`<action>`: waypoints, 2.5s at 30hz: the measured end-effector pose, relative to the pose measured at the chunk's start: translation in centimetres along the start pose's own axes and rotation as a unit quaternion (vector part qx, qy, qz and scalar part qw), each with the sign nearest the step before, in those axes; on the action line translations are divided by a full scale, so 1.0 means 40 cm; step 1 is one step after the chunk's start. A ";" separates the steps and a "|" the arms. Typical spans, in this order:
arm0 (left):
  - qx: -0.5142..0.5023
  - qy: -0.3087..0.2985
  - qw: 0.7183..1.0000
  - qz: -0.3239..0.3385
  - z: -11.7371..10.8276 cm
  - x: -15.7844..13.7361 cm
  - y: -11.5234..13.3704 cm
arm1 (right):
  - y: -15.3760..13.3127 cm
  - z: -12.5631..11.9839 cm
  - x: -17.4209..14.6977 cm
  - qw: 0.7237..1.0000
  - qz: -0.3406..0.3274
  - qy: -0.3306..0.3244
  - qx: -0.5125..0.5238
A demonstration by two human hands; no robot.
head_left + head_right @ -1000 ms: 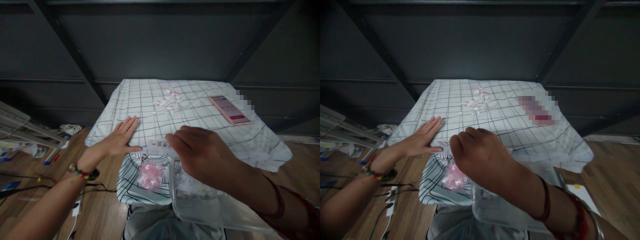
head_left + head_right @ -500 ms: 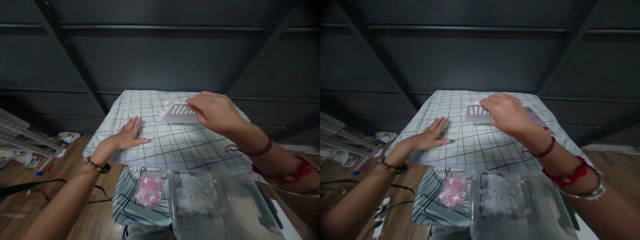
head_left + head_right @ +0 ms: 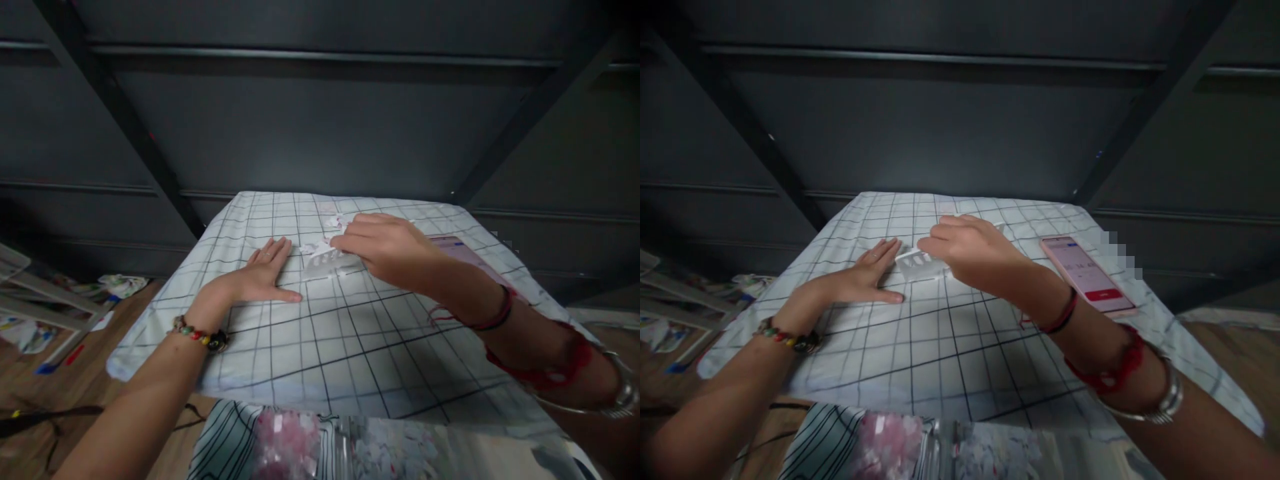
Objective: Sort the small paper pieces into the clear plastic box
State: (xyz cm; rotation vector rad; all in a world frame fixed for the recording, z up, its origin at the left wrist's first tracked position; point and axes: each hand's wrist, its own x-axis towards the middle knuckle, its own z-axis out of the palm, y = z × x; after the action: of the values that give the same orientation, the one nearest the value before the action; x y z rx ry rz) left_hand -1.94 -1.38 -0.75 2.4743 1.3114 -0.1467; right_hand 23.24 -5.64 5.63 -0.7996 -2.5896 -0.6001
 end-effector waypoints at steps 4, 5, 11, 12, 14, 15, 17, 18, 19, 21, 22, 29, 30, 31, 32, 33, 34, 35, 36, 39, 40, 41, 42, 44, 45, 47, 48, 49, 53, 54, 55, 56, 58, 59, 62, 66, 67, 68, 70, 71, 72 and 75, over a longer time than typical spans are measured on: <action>-0.012 0.017 0.999 0.030 0.015 -0.002 -0.011 | 0.016 -0.059 -0.045 0.999 0.012 0.015 -0.040; -0.013 0.021 0.999 0.040 0.018 -0.001 -0.013 | 0.016 -0.071 -0.058 0.998 0.029 0.018 -0.061; -0.017 0.042 0.995 0.091 0.027 0.000 0.006 | 0.003 -0.079 -0.123 0.993 0.077 -0.008 -0.084; -0.017 0.040 0.995 0.092 0.027 -0.001 0.013 | 0.000 -0.077 -0.129 0.994 0.078 -0.014 -0.071; -0.017 0.034 0.995 0.093 0.027 -0.003 0.026 | -0.006 -0.078 -0.138 0.996 0.082 -0.013 -0.040; -0.016 0.030 0.995 0.094 0.027 -0.004 0.032 | -0.009 -0.082 -0.141 0.996 0.087 -0.009 -0.026; -0.010 0.027 0.995 0.100 0.027 -0.006 0.043 | -0.013 -0.091 -0.142 0.994 0.106 -0.003 -0.012; -0.007 0.027 0.994 0.105 0.027 -0.009 0.048 | -0.015 -0.095 -0.142 0.993 0.117 -0.004 -0.016; -0.003 0.027 0.993 0.112 0.027 -0.013 0.052 | -0.018 -0.099 -0.141 0.991 0.127 -0.008 -0.026; 0.002 0.021 0.992 0.122 0.028 -0.025 0.056 | -0.029 -0.103 -0.139 0.990 0.133 -0.025 -0.045; 0.003 0.016 0.992 0.126 0.030 -0.034 0.056 | -0.038 -0.104 -0.138 0.991 0.124 -0.029 -0.048; 0.015 -0.005 0.994 0.105 0.053 -0.147 0.019 | -0.176 -0.131 -0.129 0.998 0.033 0.051 0.013; 0.017 -0.006 0.995 0.100 0.056 -0.166 0.013 | -0.199 -0.137 -0.123 0.997 0.029 0.060 0.029; 0.017 -0.006 0.995 0.096 0.059 -0.184 0.008 | -0.220 -0.143 -0.115 0.997 0.027 0.064 0.040; 0.016 -0.006 0.996 0.093 0.063 -0.201 0.004 | -0.239 -0.148 -0.107 0.996 0.026 0.067 0.050; 0.015 -0.005 0.996 0.090 0.066 -0.217 0.000 | -0.255 -0.152 -0.098 0.996 0.025 0.068 0.056; 0.013 -0.004 0.996 0.086 0.070 -0.232 -0.003 | -0.268 -0.155 -0.090 0.996 0.025 0.069 0.059; 0.012 -0.001 0.996 0.083 0.074 -0.246 -0.006 | -0.279 -0.157 -0.083 0.995 0.024 0.072 0.061; 0.011 0.001 0.997 0.081 0.077 -0.259 -0.009 | -0.288 -0.160 -0.077 0.995 0.022 0.076 0.059; 0.015 0.013 0.997 0.072 0.089 -0.287 -0.012 | -0.302 -0.167 -0.069 0.995 0.016 0.086 0.047; 0.017 0.017 0.997 0.067 0.092 -0.293 -0.012 | -0.304 -0.169 -0.069 0.996 0.013 0.083 0.043; 0.019 0.021 0.998 0.062 0.095 -0.297 -0.011 | -0.305 -0.172 -0.070 0.996 0.009 0.079 0.040; 0.020 0.023 0.998 0.057 0.097 -0.300 -0.011 | -0.305 -0.175 -0.072 0.997 0.005 0.072 0.038; 0.021 0.026 0.998 0.053 0.101 -0.302 -0.009 | -0.301 -0.178 -0.078 0.997 -0.005 0.067 0.029; 0.021 0.026 0.998 0.054 0.103 -0.301 -0.009 | -0.298 -0.179 -0.080 0.997 -0.008 0.067 0.024; 0.022 0.027 0.998 0.058 0.107 -0.297 -0.008 | -0.295 -0.178 -0.085 0.998 -0.007 0.069 0.012; 0.022 0.028 0.998 0.058 0.108 -0.296 -0.008 | -0.294 -0.177 -0.086 0.998 -0.004 0.070 0.007; 0.022 0.029 0.998 0.059 0.109 -0.294 -0.008 | -0.296 -0.177 -0.088 0.998 -0.001 0.067 0.006; 0.014 0.031 0.998 0.055 0.113 -0.295 -0.005 | -0.312 -0.185 -0.093 0.998 0.003 0.055 0.023; 0.014 0.027 0.998 0.053 0.113 -0.296 -0.004 | -0.316 -0.190 -0.094 0.998 0.003 0.053 0.028; 0.015 0.022 0.998 0.051 0.113 -0.297 -0.002 | -0.317 -0.195 -0.096 0.998 0.005 0.052 0.029; 0.016 0.017 0.999 0.048 0.112 -0.298 0.000 | -0.316 -0.199 -0.098 0.998 0.004 0.053 0.025; 0.016 0.010 0.999 0.047 0.109 -0.297 0.005 | -0.307 -0.206 -0.103 0.998 0.006 0.055 0.006; 0.014 0.009 0.999 0.048 0.107 -0.295 0.008 | -0.300 -0.207 -0.106 0.998 0.010 0.055 -0.007; 0.006 0.008 0.999 0.049 0.101 -0.283 0.017 | -0.282 -0.204 -0.116 0.998 0.036 0.030 -0.038; -0.001 0.010 0.998 0.067 0.103 -0.265 0.020 | -0.293 -0.195 -0.120 0.999 0.054 -0.009 -0.003; -0.002 0.012 0.997 0.073 0.105 -0.263 0.019 | -0.301 -0.194 -0.119 0.999 0.052 -0.008 0.010; -0.004 0.013 0.997 0.078 0.107 -0.263 0.018 | -0.307 -0.195 -0.118 0.999 0.049 -0.004 0.019; -0.005 0.013 0.997 0.079 0.109 -0.266 0.014 | -0.314 -0.200 -0.116 0.999 0.040 0.007 0.023; -0.005 0.012 0.997 0.075 0.109 -0.269 0.014 | -0.311 -0.204 -0.116 0.999 0.038 0.012 0.016; -0.005 0.010 0.997 0.070 0.108 -0.272 0.014 | -0.304 -0.209 -0.117 0.999 0.039 0.017 0.006; -0.004 0.006 0.999 0.048 0.097 -0.271 0.029 | -0.252 -0.219 -0.126 0.997 0.073 0.025 -0.025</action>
State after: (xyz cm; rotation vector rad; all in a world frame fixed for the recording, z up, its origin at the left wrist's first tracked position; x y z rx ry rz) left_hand -6.91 -11.79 -1.46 2.5303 1.1920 -0.1032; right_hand 23.01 -19.75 7.85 -0.9670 -2.4543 -0.6345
